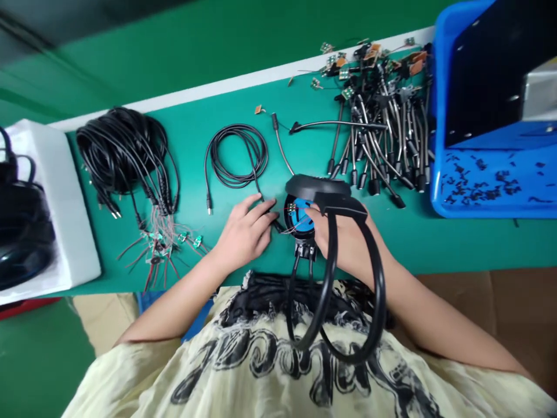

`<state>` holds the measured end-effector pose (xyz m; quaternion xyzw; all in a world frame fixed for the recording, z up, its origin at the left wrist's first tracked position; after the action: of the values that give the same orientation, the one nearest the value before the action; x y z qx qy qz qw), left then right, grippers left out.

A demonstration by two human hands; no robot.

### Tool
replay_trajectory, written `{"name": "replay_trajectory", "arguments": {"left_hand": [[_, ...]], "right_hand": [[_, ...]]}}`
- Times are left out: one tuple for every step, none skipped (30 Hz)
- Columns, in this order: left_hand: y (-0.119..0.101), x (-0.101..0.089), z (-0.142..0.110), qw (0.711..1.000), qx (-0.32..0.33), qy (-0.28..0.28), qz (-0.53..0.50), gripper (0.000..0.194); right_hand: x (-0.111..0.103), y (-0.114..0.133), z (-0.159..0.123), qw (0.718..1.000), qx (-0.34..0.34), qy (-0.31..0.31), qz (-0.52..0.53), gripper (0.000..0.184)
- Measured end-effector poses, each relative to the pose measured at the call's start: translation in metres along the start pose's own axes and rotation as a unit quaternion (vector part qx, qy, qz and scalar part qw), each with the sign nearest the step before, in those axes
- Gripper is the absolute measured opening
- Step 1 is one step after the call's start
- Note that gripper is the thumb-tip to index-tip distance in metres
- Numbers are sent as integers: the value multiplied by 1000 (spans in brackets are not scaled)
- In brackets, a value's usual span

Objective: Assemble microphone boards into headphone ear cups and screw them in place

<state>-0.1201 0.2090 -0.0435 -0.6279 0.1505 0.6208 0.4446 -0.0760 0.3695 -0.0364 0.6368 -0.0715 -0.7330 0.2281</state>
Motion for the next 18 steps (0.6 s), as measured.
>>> {"name": "replay_trajectory", "arguments": {"left_hand": [[-3, -3, -1, 1000, 7, 4, 1, 26], [-6, -8, -1, 1000, 15, 2, -1, 21], [-9, -16, 0, 1000, 25, -8, -6, 17], [-11, -25, 1, 999, 36, -22, -12, 15], [-14, -35, 4, 998, 48, -41, -20, 15], [-15, -45, 6, 996, 60, -62, -28, 15], [-16, -52, 10, 994, 69, -82, -35, 16], [-16, -58, 14, 991, 78, -99, -39, 17], [-16, -61, 18, 989, 85, -113, -41, 17], [-15, -62, 23, 988, 91, -122, -41, 16], [-15, -60, 27, 986, 97, -127, -39, 15], [-16, -58, 31, 986, 104, -127, -34, 14], [-18, -54, 34, 986, 112, -125, -27, 14], [-21, -50, 37, 985, 122, -122, -18, 14], [-25, -48, 39, 983, 136, -122, -10, 15], [-29, -46, 40, 980, 153, -125, -2, 15], [-35, -44, 40, 976, 171, -132, 4, 15], [-40, -43, 41, 972, 189, -140, 9, 15]], "right_hand": [[2, 0, 0, 1000, 0, 12, -10, 36], [3, 0, 1, 999, -4, 22, -23, 37], [4, 0, 1, 999, -6, 30, -37, 36], [5, 0, 2, 998, -8, 35, -49, 35], [4, 1, 2, 998, -10, 34, -58, 32], [3, 2, 2, 998, -12, 30, -60, 29], [0, 3, 2, 998, -14, 22, -56, 27], [-4, 4, 2, 999, -12, 11, -51, 26], [-11, 6, 2, 999, -5, -9, -46, 26], [-21, 7, 1, 998, 4, -41, -43, 26], [-32, 10, 0, 996, 9, -79, -38, 25], [-42, 13, -1, 993, 9, -114, -32, 23], [-50, 18, -2, 990, 1, -136, -24, 22], [-55, 24, -2, 989, -12, -144, -14, 21], [-57, 28, -1, 990, -26, -138, -2, 21], [-54, 32, 0, 992, -35, -119, 12, 20], [-50, 32, 3, 995, -34, -94, 27, 17], [-45, 30, 5, 996, -24, -74, 43, 14]]}}
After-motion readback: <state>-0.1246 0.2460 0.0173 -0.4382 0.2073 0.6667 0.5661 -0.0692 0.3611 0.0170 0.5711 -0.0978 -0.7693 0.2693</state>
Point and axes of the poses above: each hand's wrist, its own z-axis towards the middle knuckle, its own x-axis out of the palm, y = z × x, the point moved 8 cm from there along z, towards the middle knuckle, and after that the axes turned 8 degrees about -y, right-handed, at the moved point
